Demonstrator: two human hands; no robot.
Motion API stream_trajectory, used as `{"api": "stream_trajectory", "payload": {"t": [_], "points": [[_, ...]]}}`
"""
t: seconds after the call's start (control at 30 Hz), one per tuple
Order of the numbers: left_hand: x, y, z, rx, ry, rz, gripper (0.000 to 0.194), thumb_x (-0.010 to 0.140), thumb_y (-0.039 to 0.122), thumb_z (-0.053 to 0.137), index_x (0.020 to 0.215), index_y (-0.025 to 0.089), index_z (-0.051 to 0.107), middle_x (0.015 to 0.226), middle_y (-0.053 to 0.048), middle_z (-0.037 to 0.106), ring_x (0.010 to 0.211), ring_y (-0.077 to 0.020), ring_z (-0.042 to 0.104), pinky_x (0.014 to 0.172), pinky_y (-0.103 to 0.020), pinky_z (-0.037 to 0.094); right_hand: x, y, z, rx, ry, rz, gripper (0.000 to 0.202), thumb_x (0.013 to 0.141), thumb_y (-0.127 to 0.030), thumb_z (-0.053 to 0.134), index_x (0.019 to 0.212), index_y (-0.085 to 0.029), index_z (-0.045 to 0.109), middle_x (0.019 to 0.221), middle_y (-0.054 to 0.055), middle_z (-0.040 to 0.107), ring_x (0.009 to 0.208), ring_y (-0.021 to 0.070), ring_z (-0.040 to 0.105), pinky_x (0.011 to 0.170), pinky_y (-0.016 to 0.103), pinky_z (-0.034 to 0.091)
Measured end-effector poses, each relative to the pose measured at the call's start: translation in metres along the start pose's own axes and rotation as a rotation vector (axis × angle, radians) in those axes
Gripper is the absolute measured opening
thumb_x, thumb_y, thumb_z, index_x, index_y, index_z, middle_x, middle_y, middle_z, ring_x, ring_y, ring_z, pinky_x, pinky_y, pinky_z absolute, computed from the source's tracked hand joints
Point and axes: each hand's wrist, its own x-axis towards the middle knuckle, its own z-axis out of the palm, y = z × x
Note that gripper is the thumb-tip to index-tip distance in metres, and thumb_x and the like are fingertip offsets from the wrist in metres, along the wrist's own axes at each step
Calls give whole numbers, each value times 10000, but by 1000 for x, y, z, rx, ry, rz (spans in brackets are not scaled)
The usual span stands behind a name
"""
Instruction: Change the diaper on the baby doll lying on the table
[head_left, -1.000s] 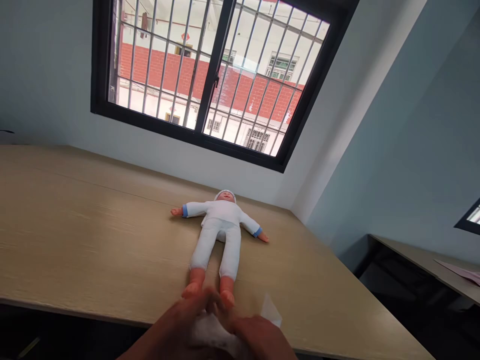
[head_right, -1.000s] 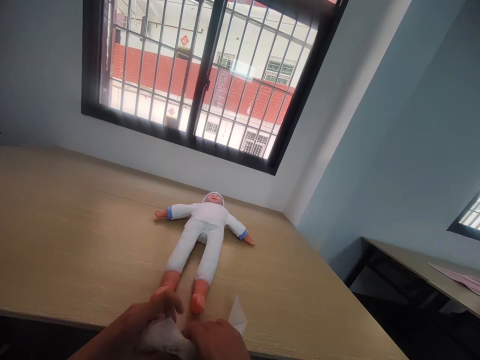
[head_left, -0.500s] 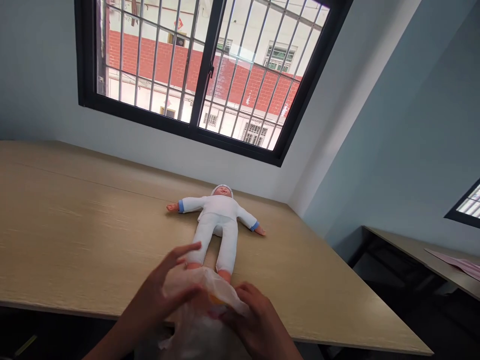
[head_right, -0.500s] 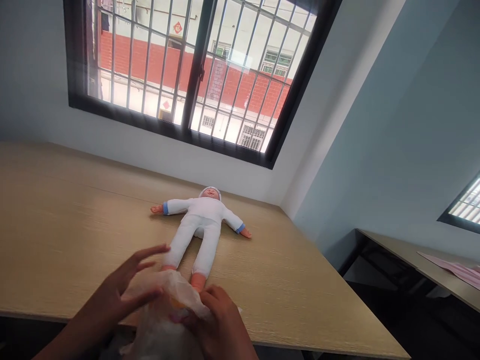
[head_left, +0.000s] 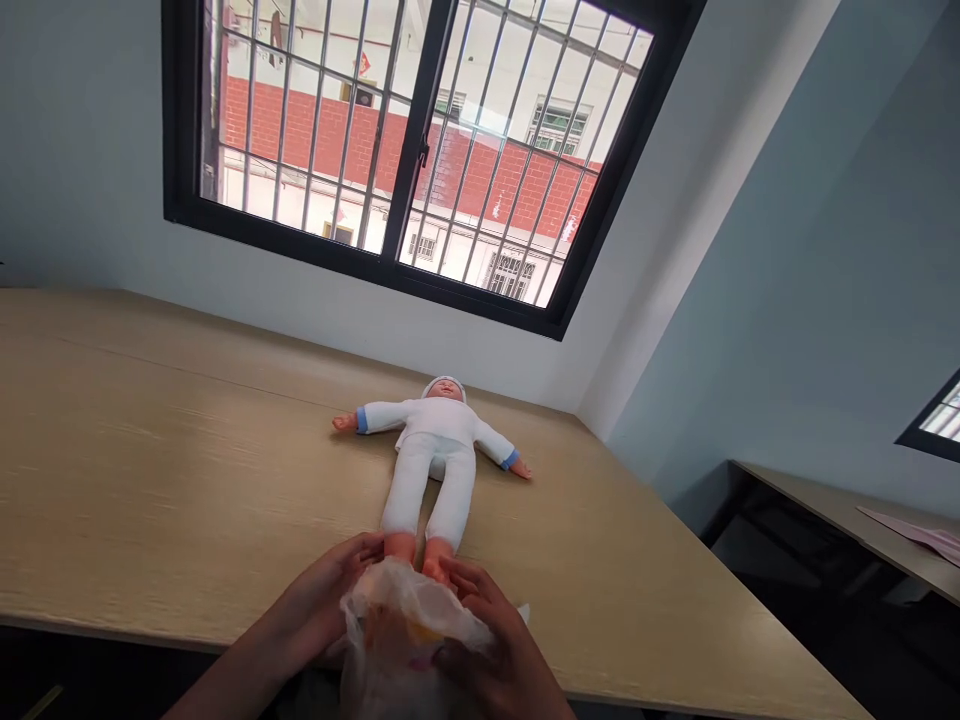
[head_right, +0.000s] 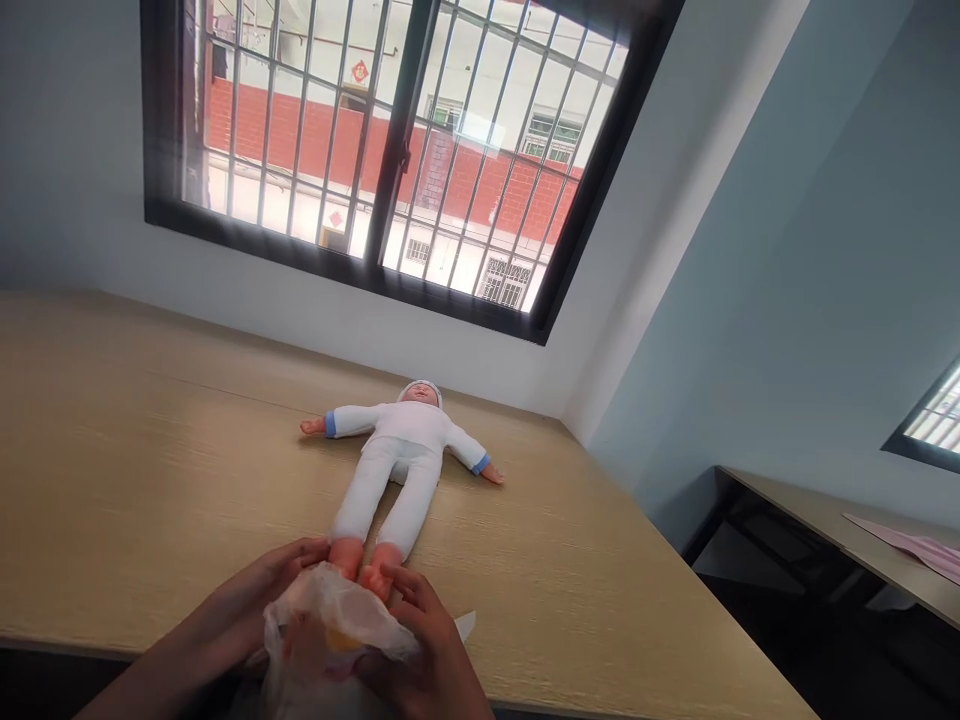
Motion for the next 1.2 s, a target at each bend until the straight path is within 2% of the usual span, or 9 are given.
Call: {"api": "stream_trajectory", "payload": {"t": [0.27,0.37,0.47,0.57,0.7,0.8,0.97,1.1,1.2], "points": [[14,-29,34,-333,-208,-23,373,820,483,667,984,149,684,810,-78,692,690,-219,667,650,-323,544,-1,-12,9,196,43,-97,463,872,-482,638,1295,-300,586,1470,72,410,1372,257,371,1126,402,328],[15,-26,39,-413,-263,21,248,873,388,617,784,165,679,666,-32,648,581,-161,622,596,-262,521,-6,-13,-4,115,125,23,494,844,-527,649,1251,-249,616,1375,99,523,1270,280,489,1046,404,427],[13,-12,40,-419,-341,-14,339,888,432,579,654,189,613,601,-13,602,561,-163,600,587,-274,502,-4,-15,-49,1,305,248,501,842,-587,612,1130,-180,660,1062,98,686,966,258,644,802,344,546],[15,4,42,-328,-341,-118,485,854,651,496,825,188,640,839,-76,672,768,-248,660,691,-366,523,8,-29,-120,-185,434,268,525,824,-618,594,1063,-156,661,908,70,690,814,227,633,686,298,517],[21,25,52,-283,-433,-106,569,857,705,397,1020,202,607,960,-114,647,793,-238,642,731,-378,506,24,-75,-206,-807,878,250,427,787,-604,592,840,-184,655,645,8,571,604,163,479,567,264,372],[26,43,67,-257,-548,-95,542,853,660,412,1086,198,575,980,-128,617,802,-238,627,745,-374,497,26,-108,-234,-1202,1095,147,377,847,-548,532,690,-206,556,539,-17,412,537,138,331,559,274,279],[34,77,92,-220,-613,-47,463,835,547,480,1120,187,536,1009,-143,587,814,-242,612,767,-377,489,13,-82,-205,-1277,845,140,367,867,-527,493,684,-210,510,513,-9,435,518,154,394,536,260,278],[41,98,106,-176,-652,-36,378,810,432,514,1095,183,533,993,-124,582,843,-249,617,787,-385,489,-8,-2,-131,-1315,274,414,181,861,-198,445,870,-172,624,750,84,666,689,224,627,582,269,371],[48,111,115,-152,-686,-50,324,803,400,515,1033,173,535,1020,-137,584,848,-246,620,807,-395,486,-22,42,-79,-1283,42,534,395,842,-92,435,1202,-98,596,1166,187,652,1014,296,650,792,337,480]]}}
